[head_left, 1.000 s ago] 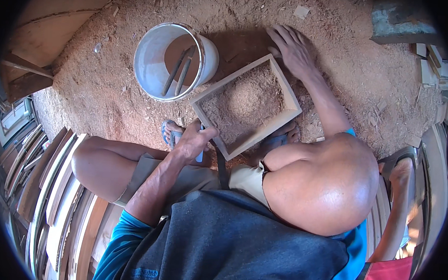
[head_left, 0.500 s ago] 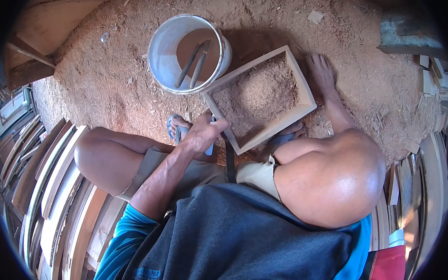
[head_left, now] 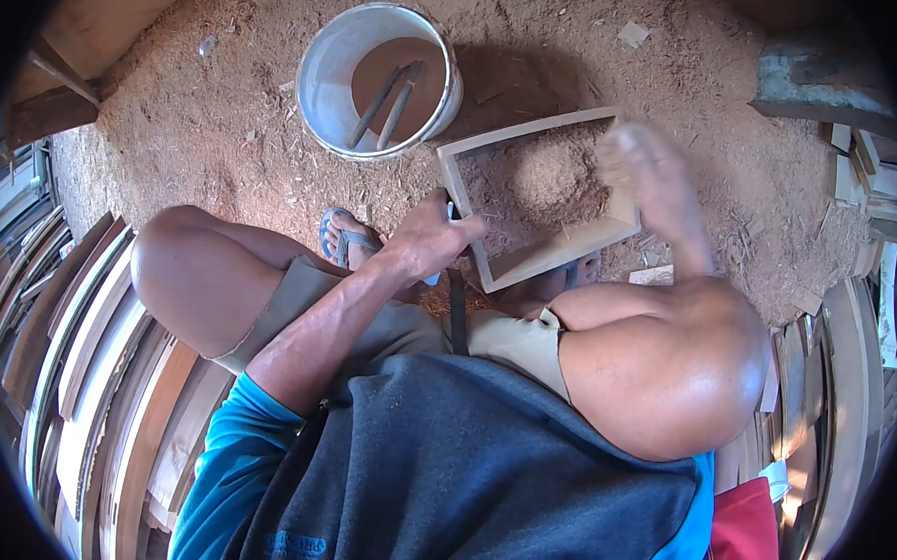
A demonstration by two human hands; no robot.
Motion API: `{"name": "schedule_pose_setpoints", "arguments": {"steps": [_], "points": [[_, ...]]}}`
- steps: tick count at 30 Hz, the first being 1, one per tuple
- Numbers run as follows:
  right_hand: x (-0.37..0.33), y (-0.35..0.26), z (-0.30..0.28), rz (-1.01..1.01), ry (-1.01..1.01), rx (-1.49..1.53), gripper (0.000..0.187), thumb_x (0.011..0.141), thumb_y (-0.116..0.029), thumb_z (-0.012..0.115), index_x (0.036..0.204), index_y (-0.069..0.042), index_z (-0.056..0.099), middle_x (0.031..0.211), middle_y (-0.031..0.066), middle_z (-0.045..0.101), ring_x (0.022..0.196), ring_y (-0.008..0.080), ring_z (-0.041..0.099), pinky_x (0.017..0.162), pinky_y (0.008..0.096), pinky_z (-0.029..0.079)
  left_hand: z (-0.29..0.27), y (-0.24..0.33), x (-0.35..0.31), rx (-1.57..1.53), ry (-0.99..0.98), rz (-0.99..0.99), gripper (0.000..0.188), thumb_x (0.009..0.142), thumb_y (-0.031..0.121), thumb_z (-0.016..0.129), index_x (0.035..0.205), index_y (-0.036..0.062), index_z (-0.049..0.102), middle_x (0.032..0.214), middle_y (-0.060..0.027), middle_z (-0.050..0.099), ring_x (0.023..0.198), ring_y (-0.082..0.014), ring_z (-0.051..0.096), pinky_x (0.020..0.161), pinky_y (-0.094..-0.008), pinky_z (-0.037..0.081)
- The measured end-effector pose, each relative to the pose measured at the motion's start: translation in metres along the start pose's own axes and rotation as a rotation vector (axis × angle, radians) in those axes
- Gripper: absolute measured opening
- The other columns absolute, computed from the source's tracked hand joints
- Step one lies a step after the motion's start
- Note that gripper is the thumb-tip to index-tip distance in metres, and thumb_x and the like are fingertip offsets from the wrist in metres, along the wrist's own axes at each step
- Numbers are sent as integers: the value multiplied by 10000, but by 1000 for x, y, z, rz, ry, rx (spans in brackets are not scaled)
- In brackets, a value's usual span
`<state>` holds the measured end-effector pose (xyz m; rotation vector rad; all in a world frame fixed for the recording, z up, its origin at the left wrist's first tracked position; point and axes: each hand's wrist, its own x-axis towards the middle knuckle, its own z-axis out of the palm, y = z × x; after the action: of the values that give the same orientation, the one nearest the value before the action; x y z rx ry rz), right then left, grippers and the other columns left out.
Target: The person scoops sawdust into a wooden frame with a mesh bottom, shakes the frame over a bucket to sieve the fine particles, and then empties the coarse remains.
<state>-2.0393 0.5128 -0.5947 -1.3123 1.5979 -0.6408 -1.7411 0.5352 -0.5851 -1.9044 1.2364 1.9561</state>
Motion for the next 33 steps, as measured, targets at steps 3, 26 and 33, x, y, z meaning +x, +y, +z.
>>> {"name": "schedule_pose_setpoints", "arguments": {"steps": [3,26,33], "points": [[-7,5,13,-334,-80,-211,272,979,-219,579,1132,2,624,1101,163,651,1018,302,635,925,374,482,9,3,-1,0,30,17,593,793,349,640,1178,-97,572,1053,-234,665,975,-307,654,913,-385,495],[2,-59,-89,44,-8,126,579,1007,-389,515,1408,26,474,1328,127,576,1221,195,518,1050,325,375,-72,84,-85,76,-50,255,555,804,409,638,1118,-48,645,972,-171,687,864,-230,658,817,-361,522],[48,-143,-26,-102,-234,140,597,947,-405,593,1303,70,529,1251,128,597,1172,172,521,1035,311,359,-207,69,-73,90,-131,275,767,746,561,720,1207,-34,576,1044,-119,637,819,-133,579,617,-249,452]]}}
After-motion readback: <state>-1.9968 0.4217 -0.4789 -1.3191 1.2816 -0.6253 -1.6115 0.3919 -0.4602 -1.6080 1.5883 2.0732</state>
